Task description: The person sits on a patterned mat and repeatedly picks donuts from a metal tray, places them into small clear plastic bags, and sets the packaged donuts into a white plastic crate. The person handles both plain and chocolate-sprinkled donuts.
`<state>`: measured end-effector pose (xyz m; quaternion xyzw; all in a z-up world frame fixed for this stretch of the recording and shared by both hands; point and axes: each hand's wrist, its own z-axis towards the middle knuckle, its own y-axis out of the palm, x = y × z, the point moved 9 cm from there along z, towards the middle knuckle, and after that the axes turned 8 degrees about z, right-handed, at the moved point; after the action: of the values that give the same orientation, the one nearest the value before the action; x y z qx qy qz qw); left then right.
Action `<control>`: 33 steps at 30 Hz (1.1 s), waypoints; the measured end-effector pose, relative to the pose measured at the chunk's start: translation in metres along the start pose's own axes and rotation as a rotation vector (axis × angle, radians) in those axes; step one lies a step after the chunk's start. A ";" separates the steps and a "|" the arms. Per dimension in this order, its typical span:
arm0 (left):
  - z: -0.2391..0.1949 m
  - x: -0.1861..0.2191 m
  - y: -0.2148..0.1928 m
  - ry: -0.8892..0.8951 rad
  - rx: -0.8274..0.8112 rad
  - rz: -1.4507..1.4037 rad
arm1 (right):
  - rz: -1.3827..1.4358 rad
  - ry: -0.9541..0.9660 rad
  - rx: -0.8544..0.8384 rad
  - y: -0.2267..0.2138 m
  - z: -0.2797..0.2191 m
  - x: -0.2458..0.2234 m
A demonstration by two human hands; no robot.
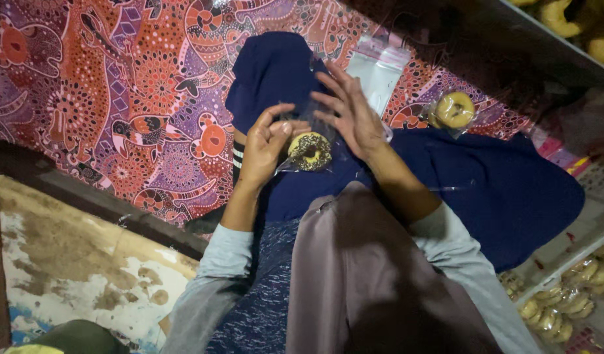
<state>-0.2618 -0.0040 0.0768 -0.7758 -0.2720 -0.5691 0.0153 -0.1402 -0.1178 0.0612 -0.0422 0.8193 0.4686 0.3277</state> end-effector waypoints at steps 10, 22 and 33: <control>0.002 -0.015 -0.014 0.032 0.148 -0.083 | -0.335 -0.032 0.076 -0.036 -0.029 0.021; -0.001 0.000 -0.014 0.055 0.179 -0.064 | -0.278 0.054 -0.127 -0.024 -0.021 0.030; 0.004 0.004 -0.010 0.078 0.111 -0.033 | -0.389 0.213 -0.352 0.004 -0.004 -0.004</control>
<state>-0.2616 0.0079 0.0761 -0.7463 -0.3149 -0.5833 0.0598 -0.1405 -0.1198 0.0678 -0.3037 0.7317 0.5250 0.3110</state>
